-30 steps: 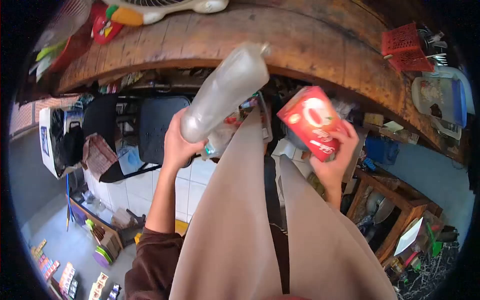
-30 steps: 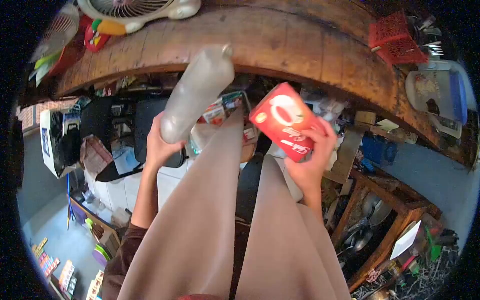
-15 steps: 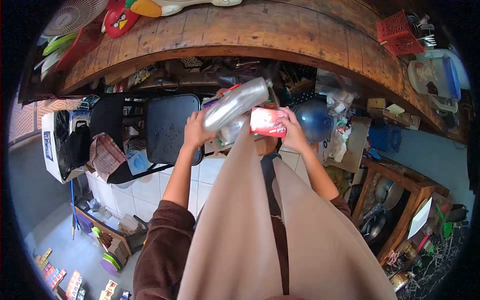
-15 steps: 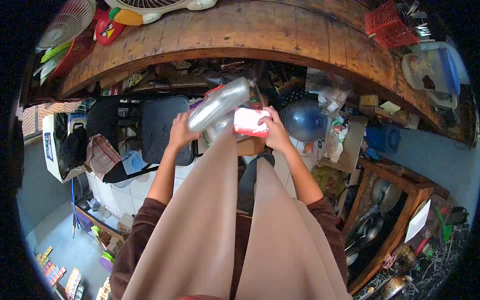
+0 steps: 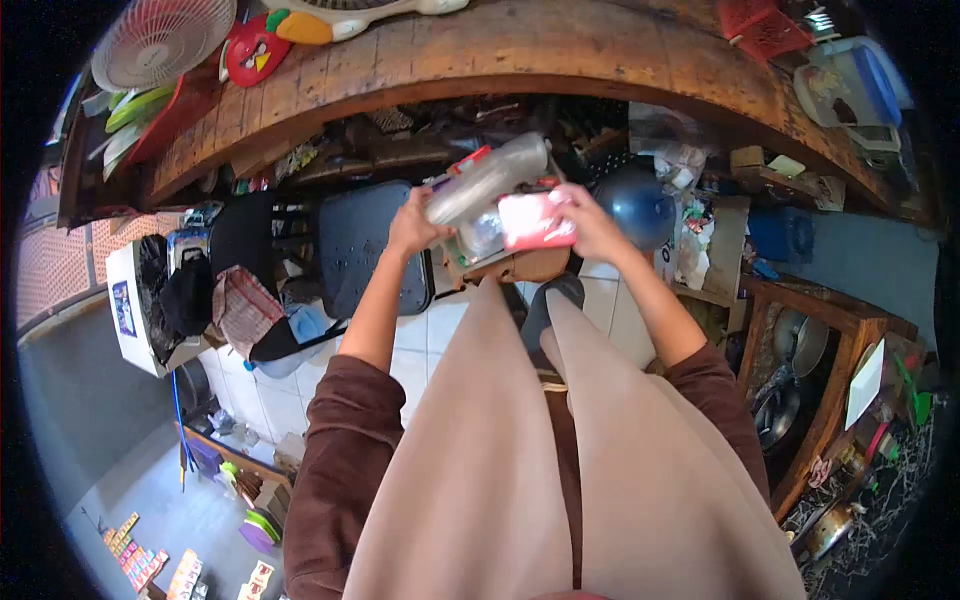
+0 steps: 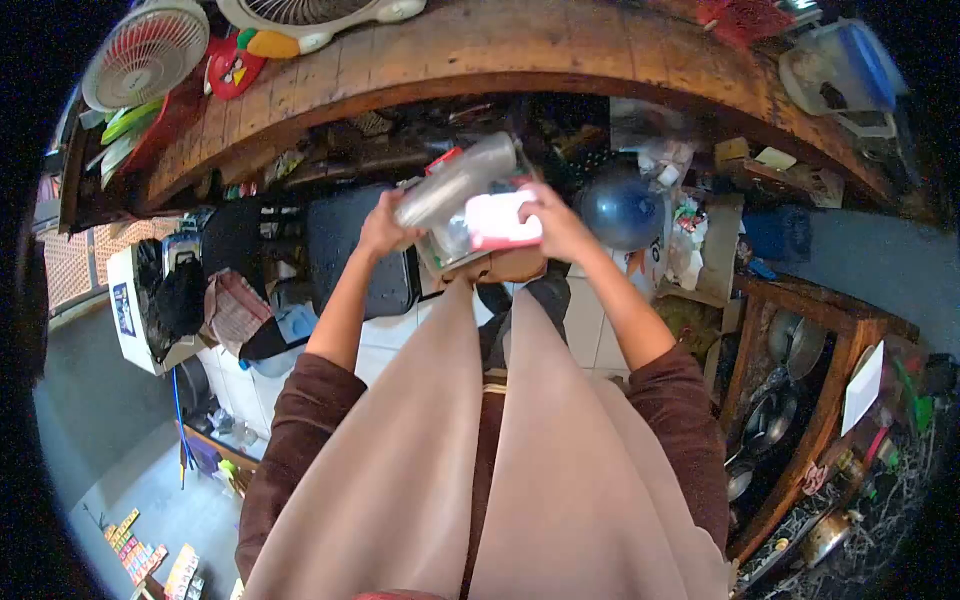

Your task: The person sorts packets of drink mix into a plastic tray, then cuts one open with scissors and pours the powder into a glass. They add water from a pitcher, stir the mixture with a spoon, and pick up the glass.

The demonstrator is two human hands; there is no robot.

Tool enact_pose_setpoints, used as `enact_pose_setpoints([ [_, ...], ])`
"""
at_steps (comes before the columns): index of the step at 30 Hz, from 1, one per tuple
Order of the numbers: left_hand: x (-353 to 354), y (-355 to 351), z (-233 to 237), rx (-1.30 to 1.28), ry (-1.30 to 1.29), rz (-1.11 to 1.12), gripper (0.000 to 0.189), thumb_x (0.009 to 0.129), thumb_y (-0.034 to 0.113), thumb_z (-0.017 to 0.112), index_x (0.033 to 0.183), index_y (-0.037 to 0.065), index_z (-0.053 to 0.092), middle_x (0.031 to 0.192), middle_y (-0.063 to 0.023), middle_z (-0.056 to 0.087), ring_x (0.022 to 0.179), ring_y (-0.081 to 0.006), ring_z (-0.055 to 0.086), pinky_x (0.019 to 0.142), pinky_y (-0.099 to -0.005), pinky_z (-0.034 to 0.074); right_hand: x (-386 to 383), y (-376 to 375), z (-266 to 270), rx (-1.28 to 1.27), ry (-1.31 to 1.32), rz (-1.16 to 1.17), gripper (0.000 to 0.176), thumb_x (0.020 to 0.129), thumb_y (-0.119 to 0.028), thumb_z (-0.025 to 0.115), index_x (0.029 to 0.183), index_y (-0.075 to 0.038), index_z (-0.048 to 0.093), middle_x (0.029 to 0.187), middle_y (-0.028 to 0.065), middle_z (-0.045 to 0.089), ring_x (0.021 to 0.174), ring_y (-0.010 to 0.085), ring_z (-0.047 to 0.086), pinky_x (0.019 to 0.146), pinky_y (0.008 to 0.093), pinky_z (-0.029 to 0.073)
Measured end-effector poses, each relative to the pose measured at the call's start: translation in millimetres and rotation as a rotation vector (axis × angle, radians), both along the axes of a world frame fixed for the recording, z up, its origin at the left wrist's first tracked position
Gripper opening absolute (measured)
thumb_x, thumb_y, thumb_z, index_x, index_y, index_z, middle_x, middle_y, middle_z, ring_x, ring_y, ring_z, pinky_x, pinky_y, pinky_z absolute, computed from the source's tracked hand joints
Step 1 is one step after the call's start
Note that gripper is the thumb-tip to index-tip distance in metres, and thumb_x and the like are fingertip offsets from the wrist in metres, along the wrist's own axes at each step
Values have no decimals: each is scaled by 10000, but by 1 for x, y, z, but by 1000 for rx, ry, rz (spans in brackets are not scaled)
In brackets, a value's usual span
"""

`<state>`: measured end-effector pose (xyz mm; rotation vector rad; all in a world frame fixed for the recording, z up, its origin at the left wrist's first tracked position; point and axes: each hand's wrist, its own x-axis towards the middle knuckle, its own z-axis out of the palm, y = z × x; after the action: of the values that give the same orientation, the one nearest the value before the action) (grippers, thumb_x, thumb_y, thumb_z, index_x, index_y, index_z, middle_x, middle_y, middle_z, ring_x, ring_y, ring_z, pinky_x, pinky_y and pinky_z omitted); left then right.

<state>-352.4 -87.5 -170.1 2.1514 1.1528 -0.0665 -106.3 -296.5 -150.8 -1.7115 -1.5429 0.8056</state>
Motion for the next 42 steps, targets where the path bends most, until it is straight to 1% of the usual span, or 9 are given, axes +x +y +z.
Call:
enact_pose_setpoints([
  [2, 3, 4, -4, -150, -66, -28, 787, 461, 301, 817, 1133, 111, 454, 1077, -135, 566, 1036, -341, 502, 867, -415, 406, -4, 5, -20, 28, -159, 61, 348, 553, 108, 610, 828, -82, 514, 1247, 150, 378, 1199, 341, 357, 944, 348, 373],
  [7, 11, -29, -3, 319, 40, -29, 812, 490, 286, 806, 1209, 199, 438, 1256, -53, 421, 1176, -284, 371, 965, -542, 241, 4, 10, -48, -50, -298, -62, 364, 549, 51, 668, 838, -88, 494, 1300, 133, 338, 1234, 343, 310, 944, 378, 385],
  [11, 25, -50, 12, 448, 30, 22, 773, 506, 302, 797, 1192, 199, 456, 1225, -49, 419, 1182, -270, 359, 982, -597, 170, 9, 13, -31, -101, -230, 90, 463, 536, -149, 772, 876, -68, 468, 1314, 140, 327, 1198, 349, 353, 927, 394, 390],
  [16, 45, -62, 10, 509, -41, -103, 727, 583, 524, 694, 1169, 157, 468, 1256, -74, 389, 1207, -271, 336, 982, -630, 80, 11, 27, -46, -15, 165, -281, 271, 694, -196, 683, 863, -44, 535, 1128, 154, 504, 1032, 328, 497, 828, 363, 432],
  [19, 67, -68, 15, 506, -105, -114, 751, 573, 563, 675, 1170, 156, 469, 1263, -92, 376, 1218, -282, 320, 976, -642, 67, 31, 51, -82, -12, 121, -549, 138, 764, -164, 607, 808, -34, 622, 986, 140, 585, 814, 307, 589, 704, 354, 472],
  [27, 85, -80, 2, 450, -11, -168, 733, 556, 558, 682, 1146, 156, 516, 1313, -96, 326, 1274, -367, 184, 957, -671, 55, 49, 83, -88, -255, -305, -352, 102, 675, -124, 662, 768, -83, 660, 844, 102, 578, 788, 306, 578, 694, 385, 470],
  [31, 84, -80, 0, 439, -2, -174, 715, 573, 541, 678, 1152, 152, 519, 1317, -91, 326, 1281, -356, 172, 959, -669, 56, 60, 77, -85, -227, -312, -243, 79, 678, -100, 657, 748, -64, 648, 835, 99, 576, 771, 272, 591, 662, 354, 479],
  [37, 82, -73, -3, 432, -54, -159, 692, 579, 535, 662, 1130, 138, 529, 1296, -127, 372, 1256, -393, 217, 963, -664, 52, 63, 41, -86, 106, 220, -463, 144, 729, -143, 646, 794, -21, 607, 875, 98, 602, 671, 200, 604, 617, 287, 479],
  [42, 83, -74, 1, 426, -33, -161, 754, 565, 542, 675, 1165, 116, 508, 1297, -122, 372, 1259, -390, 213, 963, -663, 61, 59, 49, -76, -169, 100, -447, 162, 741, -120, 636, 873, -26, 628, 902, 103, 608, 694, 199, 605, 652, 286, 482],
])
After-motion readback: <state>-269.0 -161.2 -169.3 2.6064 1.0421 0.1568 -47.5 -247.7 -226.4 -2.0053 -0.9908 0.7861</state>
